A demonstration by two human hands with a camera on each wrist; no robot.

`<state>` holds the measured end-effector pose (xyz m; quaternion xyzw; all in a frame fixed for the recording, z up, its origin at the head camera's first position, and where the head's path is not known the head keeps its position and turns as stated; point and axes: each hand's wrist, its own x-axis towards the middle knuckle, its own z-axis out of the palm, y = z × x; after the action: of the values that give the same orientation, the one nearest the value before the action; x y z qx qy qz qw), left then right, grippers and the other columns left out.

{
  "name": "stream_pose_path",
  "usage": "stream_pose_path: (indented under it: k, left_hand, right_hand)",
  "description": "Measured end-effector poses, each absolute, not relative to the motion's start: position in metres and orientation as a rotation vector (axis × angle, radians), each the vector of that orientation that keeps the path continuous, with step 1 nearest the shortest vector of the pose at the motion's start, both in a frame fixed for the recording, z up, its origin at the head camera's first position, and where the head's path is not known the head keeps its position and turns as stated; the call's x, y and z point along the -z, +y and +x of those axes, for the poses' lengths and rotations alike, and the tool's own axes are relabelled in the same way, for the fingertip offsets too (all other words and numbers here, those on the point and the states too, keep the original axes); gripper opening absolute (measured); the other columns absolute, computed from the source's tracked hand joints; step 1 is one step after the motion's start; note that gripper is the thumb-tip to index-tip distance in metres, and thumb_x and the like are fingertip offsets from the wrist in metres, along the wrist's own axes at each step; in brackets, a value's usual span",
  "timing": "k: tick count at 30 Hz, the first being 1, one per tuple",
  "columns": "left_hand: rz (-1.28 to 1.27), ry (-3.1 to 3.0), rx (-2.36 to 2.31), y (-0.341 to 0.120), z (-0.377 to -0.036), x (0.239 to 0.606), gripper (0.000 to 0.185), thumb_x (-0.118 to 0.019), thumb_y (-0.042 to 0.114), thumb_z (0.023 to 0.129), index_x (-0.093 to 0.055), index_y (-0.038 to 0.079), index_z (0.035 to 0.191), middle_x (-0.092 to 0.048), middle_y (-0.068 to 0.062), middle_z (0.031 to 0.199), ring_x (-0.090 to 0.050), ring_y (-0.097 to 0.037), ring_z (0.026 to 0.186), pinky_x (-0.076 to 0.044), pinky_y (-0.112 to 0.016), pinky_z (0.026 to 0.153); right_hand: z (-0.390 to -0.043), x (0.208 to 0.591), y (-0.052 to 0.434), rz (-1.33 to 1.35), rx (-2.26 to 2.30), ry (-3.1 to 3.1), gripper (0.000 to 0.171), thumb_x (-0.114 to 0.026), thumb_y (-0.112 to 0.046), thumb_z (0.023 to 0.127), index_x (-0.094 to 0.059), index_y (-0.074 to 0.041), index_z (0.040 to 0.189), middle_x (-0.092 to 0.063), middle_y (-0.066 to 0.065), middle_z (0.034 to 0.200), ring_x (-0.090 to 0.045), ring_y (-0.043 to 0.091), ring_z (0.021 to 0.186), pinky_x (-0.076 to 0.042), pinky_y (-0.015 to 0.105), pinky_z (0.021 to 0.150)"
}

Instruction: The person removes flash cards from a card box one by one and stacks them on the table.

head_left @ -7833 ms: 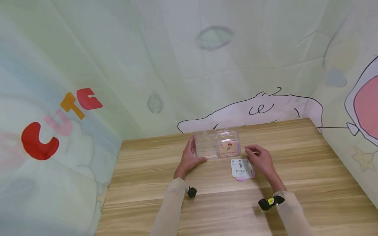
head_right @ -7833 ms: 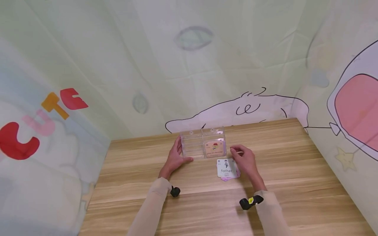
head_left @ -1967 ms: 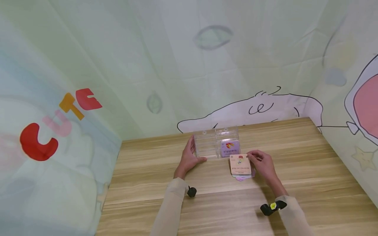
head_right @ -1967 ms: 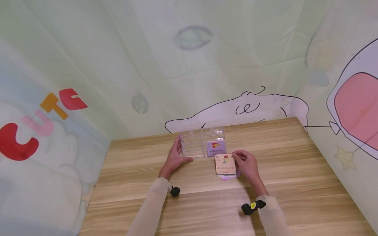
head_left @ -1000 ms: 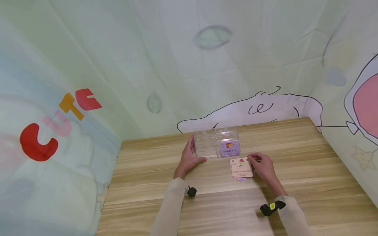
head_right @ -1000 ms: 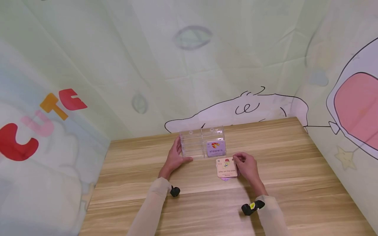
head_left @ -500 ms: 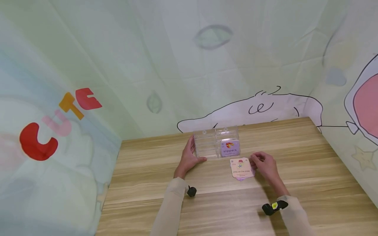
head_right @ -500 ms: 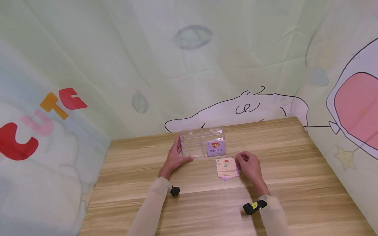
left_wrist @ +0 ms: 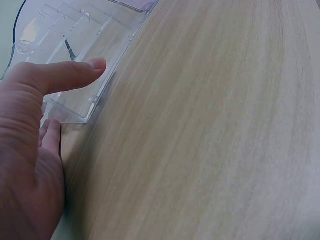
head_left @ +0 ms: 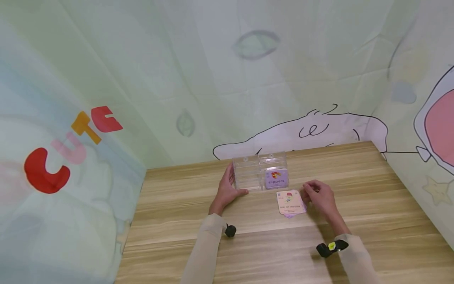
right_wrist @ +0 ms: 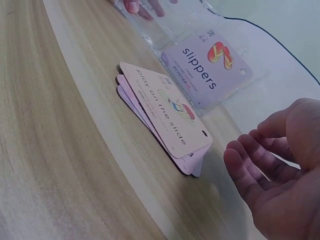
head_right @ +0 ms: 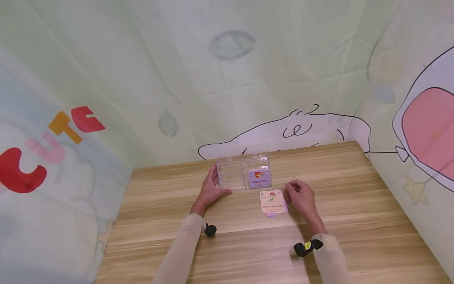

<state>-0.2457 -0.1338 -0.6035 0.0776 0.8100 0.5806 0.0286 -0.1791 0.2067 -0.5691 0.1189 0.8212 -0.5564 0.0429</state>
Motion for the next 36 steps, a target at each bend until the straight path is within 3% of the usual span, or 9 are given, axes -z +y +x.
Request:
stream_pose_path:
  k: [6, 17, 36]
  left_hand:
    - [0.239, 2.49, -1.819, -0.133, -0.246, 0.604, 0.125, -0.095, -0.002, 0.069, -0.017, 0.013, 0.166, -0.027, -0.016, 0.168, -0.03, -0.031, 0.153, -0.03, -0.042, 0.124]
    - [0.229, 2.502, -1.766, -0.134, -0.246, 0.603, 0.126, -0.096, 0.003, 0.07, -0.016, 0.014, 0.166, -0.027, -0.012, 0.169, -0.03, -0.026, 0.154, -0.03, -0.034, 0.124]
    - [0.221, 2.508, -1.758, -0.133, -0.244, 0.6, 0.125, -0.095, 0.005, 0.07, -0.017, 0.015, 0.166, -0.027, -0.012, 0.169, -0.03, -0.026, 0.154, -0.03, -0.036, 0.124]
  right_hand:
    - [-0.183, 0.57, 0.206, 0.317, 1.686, 2.56, 0.033, -0.058, -0.026, 0.108, -0.066, 0.002, 0.124, -0.068, 0.019, 0.108, -0.066, 0.023, 0.088, -0.06, 0.022, 0.071]
    - [-0.189, 0.565, 0.198, 0.183, 1.759, 2.571, 0.034, -0.06, -0.028, 0.107, -0.068, 0.0, 0.124, -0.07, 0.02, 0.113, -0.069, 0.031, 0.103, -0.062, 0.027, 0.08]
    - [-0.204, 0.555, 0.174, 0.081, 1.799, 2.521, 0.034, -0.059, -0.021, 0.107, -0.064, -0.006, 0.137, -0.067, 0.021, 0.113, -0.069, 0.032, 0.094, -0.064, 0.04, 0.082]
